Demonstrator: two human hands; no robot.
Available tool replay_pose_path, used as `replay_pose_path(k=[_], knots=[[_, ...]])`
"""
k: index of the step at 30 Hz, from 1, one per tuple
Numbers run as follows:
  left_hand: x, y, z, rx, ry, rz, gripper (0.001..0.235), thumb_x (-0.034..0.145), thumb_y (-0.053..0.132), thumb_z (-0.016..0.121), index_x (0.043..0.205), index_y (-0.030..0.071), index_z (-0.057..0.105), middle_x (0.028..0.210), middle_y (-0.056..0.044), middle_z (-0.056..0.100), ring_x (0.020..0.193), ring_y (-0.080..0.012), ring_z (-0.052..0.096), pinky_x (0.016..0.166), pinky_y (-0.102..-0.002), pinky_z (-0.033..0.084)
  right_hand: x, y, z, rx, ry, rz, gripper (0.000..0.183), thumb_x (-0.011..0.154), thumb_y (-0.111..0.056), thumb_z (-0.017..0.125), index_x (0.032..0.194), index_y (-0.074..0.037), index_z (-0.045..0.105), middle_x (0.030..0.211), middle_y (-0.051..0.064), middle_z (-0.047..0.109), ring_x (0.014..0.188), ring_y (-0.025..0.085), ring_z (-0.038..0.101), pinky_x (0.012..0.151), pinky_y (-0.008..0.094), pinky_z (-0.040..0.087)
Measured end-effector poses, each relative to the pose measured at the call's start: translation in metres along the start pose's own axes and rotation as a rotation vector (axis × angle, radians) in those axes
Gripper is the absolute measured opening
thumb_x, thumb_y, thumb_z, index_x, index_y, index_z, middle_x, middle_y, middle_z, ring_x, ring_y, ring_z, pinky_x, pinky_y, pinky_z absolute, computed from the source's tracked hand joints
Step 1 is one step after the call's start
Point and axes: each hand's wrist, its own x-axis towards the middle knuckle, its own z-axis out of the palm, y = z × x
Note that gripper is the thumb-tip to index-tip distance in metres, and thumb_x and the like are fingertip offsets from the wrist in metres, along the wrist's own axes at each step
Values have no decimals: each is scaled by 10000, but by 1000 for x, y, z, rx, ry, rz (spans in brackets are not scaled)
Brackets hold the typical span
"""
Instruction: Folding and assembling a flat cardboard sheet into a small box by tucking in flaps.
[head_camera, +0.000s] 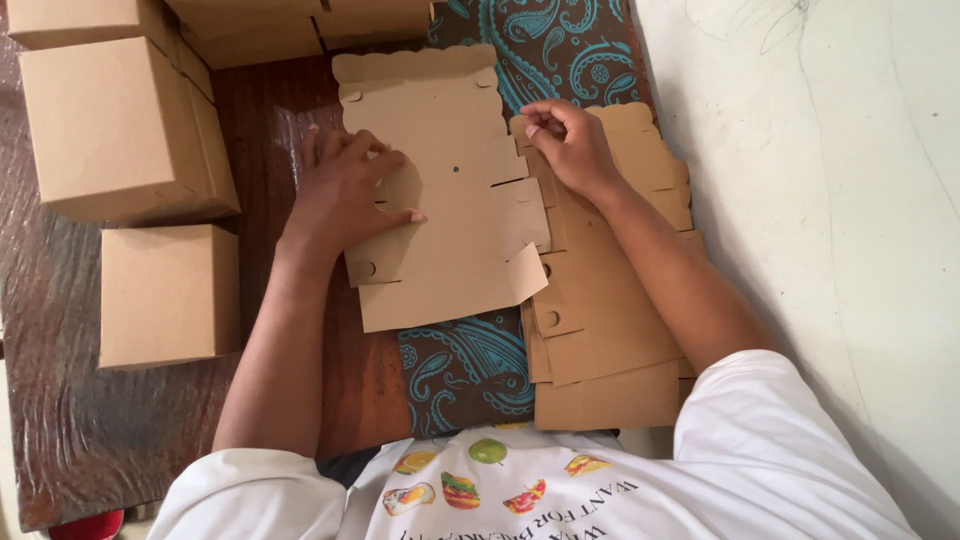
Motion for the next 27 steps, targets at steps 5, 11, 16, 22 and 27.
replay_pose_path(k=[5,11,16,22,27], knots=[[4,-3,9,-88,132,155,501,827,478,857,980,29,699,1128,-84,573,1273,-337,449,1225,-533,169,23,-11,-4,-129,-76,164,262,967,-212,636,1190,-121,739,995,7,757,908,133,696,813,322,562],[7,8,10,-118,-49,61,924,864,524,742,1551,9,399,1569,-220,455,1509,-316,343,1259,-488,133,66,7,12,-247,-38,0,429,986,-192,694,1391,-103,583,1186,88,690,991,235,654,836,443,553],[5,7,-4,-233,-141,70,808,755,451,868,1410,63,597,1532,-79,524,1509,-255,355,1230,-489,169,77,-5,24,-14,-42,35,294,991,-72,661,1284,-67,684,1047,121,716,956,254,682,852,459,593],[10,-1,18,-115,47,183,379,865,329,780,1126,57,737,1319,-106,672,1351,-321,538,1130,-476,356,98,23,36,-102,-34,-177,141,1031,-194,674,1104,-104,755,944,84,742,867,279,705,743,497,600],[21,20,22,-42,-18,168,547,853,258,710,1308,9,535,1464,-145,490,1355,-396,443,1113,-524,352,114,7,39,-158,-35,-173,189,956,-75,672,1118,-77,769,850,60,710,751,214,651,663,408,518]])
